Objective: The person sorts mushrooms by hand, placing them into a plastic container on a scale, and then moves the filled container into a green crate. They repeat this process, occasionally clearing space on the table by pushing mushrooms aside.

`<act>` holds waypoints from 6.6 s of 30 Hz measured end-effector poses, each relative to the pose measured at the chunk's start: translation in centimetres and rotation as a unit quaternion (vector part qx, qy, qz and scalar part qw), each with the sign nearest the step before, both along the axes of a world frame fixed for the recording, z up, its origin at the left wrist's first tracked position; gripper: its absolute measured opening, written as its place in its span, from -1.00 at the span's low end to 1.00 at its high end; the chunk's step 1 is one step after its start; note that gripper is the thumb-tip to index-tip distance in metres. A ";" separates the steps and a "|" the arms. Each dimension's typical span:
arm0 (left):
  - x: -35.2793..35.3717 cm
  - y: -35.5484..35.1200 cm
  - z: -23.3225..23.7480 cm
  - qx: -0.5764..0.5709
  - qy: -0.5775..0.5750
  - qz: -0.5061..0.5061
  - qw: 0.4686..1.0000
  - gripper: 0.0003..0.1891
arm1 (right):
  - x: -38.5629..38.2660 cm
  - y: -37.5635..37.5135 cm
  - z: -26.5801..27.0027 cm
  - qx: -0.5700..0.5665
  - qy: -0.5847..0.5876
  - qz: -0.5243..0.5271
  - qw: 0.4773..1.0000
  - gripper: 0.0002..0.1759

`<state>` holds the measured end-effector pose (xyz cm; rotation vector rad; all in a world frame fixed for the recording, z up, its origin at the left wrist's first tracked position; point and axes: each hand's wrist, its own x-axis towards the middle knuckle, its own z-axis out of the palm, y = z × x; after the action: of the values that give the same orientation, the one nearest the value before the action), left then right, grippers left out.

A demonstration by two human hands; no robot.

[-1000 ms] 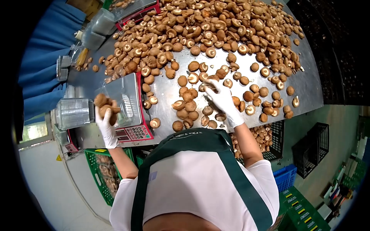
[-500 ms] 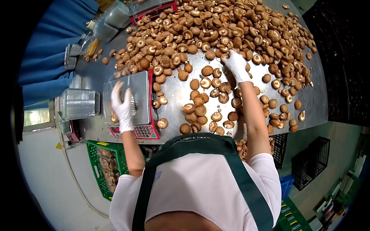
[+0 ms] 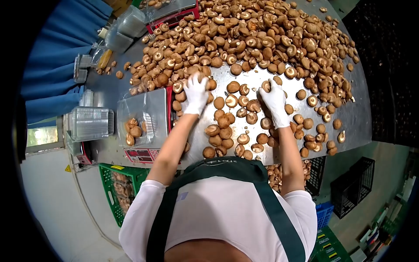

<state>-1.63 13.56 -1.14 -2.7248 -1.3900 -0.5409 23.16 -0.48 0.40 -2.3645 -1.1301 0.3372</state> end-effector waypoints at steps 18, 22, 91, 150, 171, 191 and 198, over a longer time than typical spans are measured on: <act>-3.6 -8.2 4.0 -0.390 -0.483 -0.005 0.784 -0.68 | -5.0 -3.8 3.3 0.142 0.307 0.009 0.941 -0.46; -5.1 -8.1 5.0 -0.585 -0.647 0.052 0.486 -0.58 | -7.9 -2.7 3.7 0.141 0.417 0.048 0.896 -0.46; -11.8 -12.6 6.7 -0.654 -0.726 0.169 0.129 -0.37 | -24.2 12.5 0.8 -0.077 0.092 0.405 0.907 -0.54; -22.7 -6.5 11.6 0.048 -0.043 0.190 0.980 -0.59 | -10.5 -1.6 3.0 0.112 0.359 0.134 0.917 -0.83; -5.8 -5.7 3.2 -0.270 -0.208 0.093 0.935 -0.44 | -12.0 15.0 3.2 0.073 -0.092 0.224 0.968 -0.55; -3.9 -0.6 0.1 -0.214 -0.085 0.115 0.966 -0.59 | -12.2 7.0 -0.4 0.035 -0.041 0.402 0.914 -0.79; -4.8 -1.7 -0.1 -0.290 -0.192 0.139 0.927 -0.44 | -11.0 3.1 1.0 0.079 -0.022 0.405 0.910 -0.71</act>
<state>-6.40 11.86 -1.20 -2.8409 -2.3206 -0.7760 12.11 2.59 1.38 -1.6600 -2.0425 0.4401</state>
